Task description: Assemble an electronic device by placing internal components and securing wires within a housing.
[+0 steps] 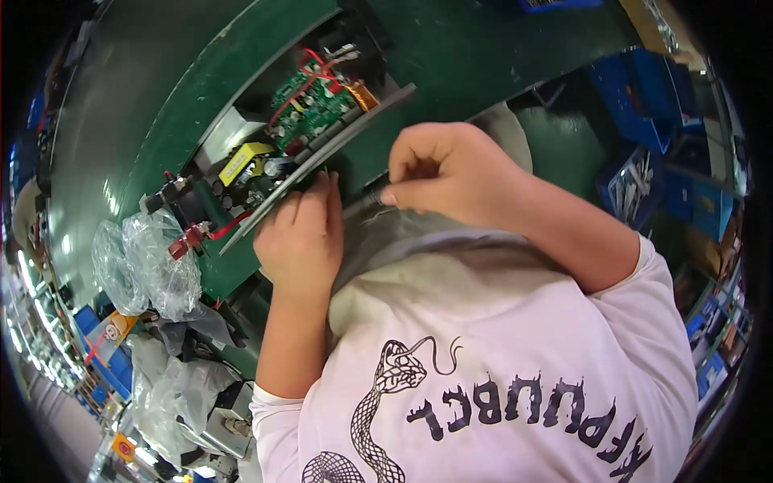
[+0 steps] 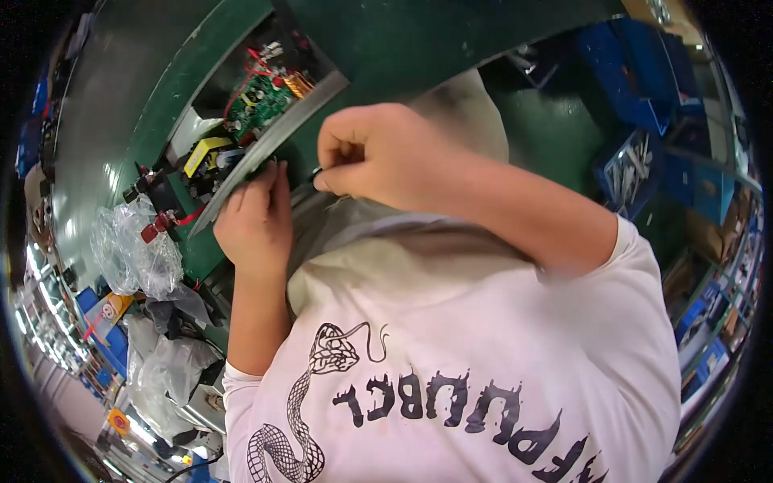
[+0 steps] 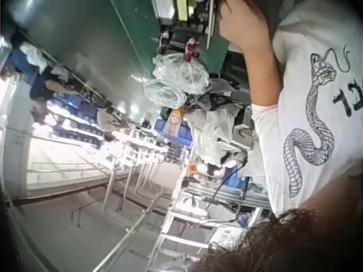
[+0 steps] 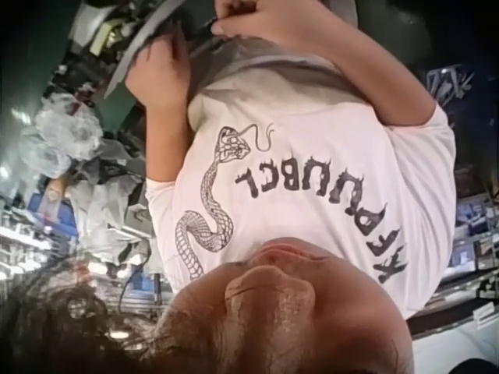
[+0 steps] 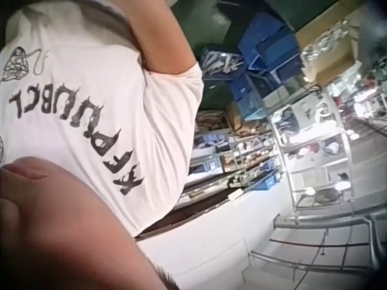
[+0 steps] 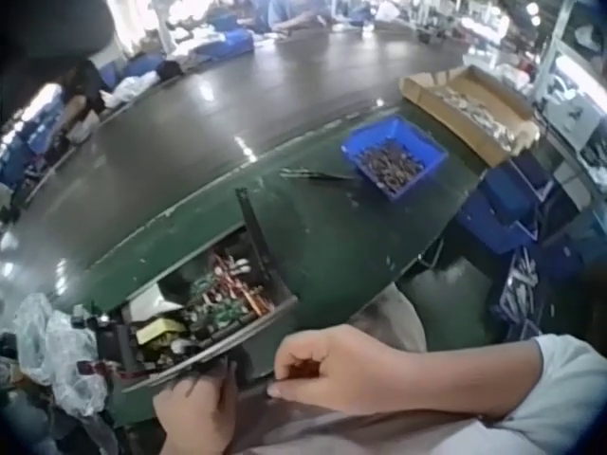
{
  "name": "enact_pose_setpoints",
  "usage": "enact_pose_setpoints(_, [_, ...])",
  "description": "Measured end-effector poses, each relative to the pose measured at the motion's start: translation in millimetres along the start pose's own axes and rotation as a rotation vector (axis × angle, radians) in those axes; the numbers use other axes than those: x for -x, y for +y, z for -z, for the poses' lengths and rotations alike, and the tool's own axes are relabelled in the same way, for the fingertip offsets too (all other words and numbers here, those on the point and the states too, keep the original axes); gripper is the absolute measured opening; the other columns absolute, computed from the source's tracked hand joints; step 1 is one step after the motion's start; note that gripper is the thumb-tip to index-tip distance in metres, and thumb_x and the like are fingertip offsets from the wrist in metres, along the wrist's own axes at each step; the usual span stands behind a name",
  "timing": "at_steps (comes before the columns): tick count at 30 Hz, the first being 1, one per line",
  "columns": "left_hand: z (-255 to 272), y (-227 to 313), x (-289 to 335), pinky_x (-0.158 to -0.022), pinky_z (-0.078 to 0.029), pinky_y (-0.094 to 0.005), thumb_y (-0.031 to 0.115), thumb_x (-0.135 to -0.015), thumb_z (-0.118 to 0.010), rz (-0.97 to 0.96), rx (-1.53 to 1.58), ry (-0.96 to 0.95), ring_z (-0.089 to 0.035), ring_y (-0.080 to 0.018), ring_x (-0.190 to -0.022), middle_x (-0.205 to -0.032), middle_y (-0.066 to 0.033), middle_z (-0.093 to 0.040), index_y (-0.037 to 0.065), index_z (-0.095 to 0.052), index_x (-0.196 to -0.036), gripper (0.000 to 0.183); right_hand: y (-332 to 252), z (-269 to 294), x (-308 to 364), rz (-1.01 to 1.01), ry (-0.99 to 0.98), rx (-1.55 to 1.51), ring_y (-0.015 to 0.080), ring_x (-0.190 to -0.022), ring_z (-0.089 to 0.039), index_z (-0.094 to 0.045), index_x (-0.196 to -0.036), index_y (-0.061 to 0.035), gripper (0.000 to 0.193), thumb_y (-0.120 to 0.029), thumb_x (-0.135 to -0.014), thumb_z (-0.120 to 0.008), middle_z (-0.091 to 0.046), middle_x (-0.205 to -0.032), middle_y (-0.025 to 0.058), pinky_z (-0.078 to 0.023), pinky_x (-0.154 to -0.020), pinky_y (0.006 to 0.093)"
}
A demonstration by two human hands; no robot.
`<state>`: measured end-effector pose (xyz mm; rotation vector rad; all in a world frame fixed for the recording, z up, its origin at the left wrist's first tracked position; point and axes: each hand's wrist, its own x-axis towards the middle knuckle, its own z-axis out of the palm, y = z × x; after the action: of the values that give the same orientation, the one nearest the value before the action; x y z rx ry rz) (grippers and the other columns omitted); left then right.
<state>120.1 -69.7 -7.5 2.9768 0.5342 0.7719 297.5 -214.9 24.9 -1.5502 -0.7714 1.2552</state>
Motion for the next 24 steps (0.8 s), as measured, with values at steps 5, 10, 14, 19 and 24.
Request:
enact_pose_setpoints(5, [-2,5,-5,-0.054,-0.053,-0.0347,0.019,-0.082,-0.084,-0.008,-0.068,0.021,-0.064,-0.0244,-0.059,-0.075,-0.003,-0.068,0.014,-0.075,-0.093,0.015,8,2,4,-0.008,0.073,-0.173,0.0093,-0.071,-0.065,-0.065,-0.09,0.0001,0.01,-0.003,-0.089,-0.074,-0.07,-0.079,0.0044,-0.051,-0.063,0.0244])
enact_pose_setpoints(10, [-6,7,-4,-0.053,-0.052,-0.035,0.019,-0.082,-0.084,-0.002,-0.095,0.055,-0.064,-0.0249,-0.058,-0.073,-0.0026,-0.067,0.015,-0.074,-0.091,0.014,13,3,13,0.023,0.085,-0.038,0.0091,-0.071,-0.065,-0.068,-0.085,0.0011,0.011,-0.005,-0.086,-0.077,-0.07,-0.077,0.0048,-0.051,-0.066,0.0255])
enact_pose_setpoints(14, [-5,11,-5,-0.052,-0.051,-0.035,0.02,-0.083,-0.082,0.023,-0.131,0.037,-0.063,-0.0245,-0.057,-0.071,-0.0017,-0.067,0.014,-0.073,-0.089,0.012,16,3,22,-0.008,0.119,0.012,0.0101,-0.071,-0.065,-0.072,-0.088,0.001,0.008,-0.004,-0.084,-0.077,-0.07,-0.076,0.0041,-0.051,-0.067,0.026])
enact_pose_setpoints(19, [-6,12,-5,-0.052,-0.05,-0.0352,0.021,-0.085,-0.08,0.035,-0.133,0.041,-0.061,-0.024,-0.056,-0.07,-0.0018,-0.064,0.014,-0.073,-0.088,0.01,31,3,23,0.002,0.135,-0.003,0.0104,-0.079,-0.064,-0.074,-0.093,0.0011,0.009,-0.002,-0.085,-0.074,-0.07,-0.087,0.0054,-0.051,-0.071,0.0258])
enact_pose_setpoints(24, [-7,15,-8,-0.051,-0.05,-0.035,0.02,-0.086,-0.079,0.041,-0.134,0.05,-0.059,-0.0235,-0.054,-0.068,-0.0017,-0.062,0.014,-0.071,-0.085,0.01,28,5,21,0.047,0.133,0.037,0.0105,-0.086,-0.064,-0.074,-0.096,0.0027,0.011,0.0,-0.086,-0.072,-0.07,-0.1,0.0056,-0.051,-0.075,0.0249])
